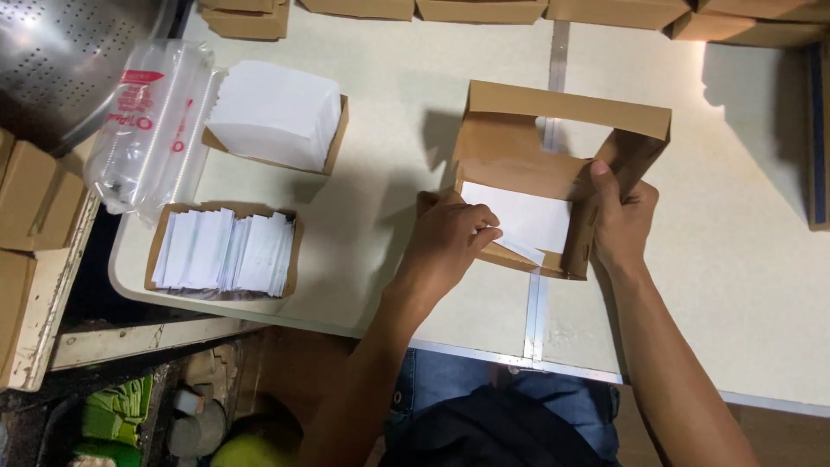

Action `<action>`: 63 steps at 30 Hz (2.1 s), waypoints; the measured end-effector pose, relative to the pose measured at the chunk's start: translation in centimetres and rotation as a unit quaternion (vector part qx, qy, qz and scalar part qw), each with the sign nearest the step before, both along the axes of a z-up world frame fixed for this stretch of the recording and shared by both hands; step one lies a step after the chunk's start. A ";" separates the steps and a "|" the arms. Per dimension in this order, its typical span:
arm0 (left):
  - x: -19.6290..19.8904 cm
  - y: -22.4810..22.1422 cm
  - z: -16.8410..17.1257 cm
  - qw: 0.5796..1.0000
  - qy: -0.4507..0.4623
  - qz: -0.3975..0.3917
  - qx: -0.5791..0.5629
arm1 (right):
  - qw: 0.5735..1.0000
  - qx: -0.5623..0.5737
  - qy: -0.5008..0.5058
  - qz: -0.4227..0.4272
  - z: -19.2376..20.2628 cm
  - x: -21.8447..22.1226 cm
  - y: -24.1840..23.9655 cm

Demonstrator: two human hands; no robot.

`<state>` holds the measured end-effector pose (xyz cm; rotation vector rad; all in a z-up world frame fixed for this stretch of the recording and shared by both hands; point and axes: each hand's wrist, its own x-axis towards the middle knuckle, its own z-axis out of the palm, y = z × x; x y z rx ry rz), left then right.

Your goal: Assembling a cardboard food box by folding it along pre-scored lines and inserting a paper liner.

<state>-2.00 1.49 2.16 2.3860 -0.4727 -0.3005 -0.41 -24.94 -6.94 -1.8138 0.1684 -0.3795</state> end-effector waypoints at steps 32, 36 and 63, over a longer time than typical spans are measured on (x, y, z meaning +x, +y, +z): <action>5.4 3.1 -3.1 0.953 -0.044 0.008 -0.300 | 0.993 0.017 -0.036 0.115 7.6 -0.8 0.7; 4.8 3.7 -1.6 0.951 -0.023 0.016 -0.309 | 0.983 -0.101 -0.087 0.130 10.5 -2.4 -1.5; -1.7 5.2 3.5 0.982 -0.098 -0.158 -0.027 | 0.895 -0.369 -0.125 0.219 8.7 -9.7 -3.8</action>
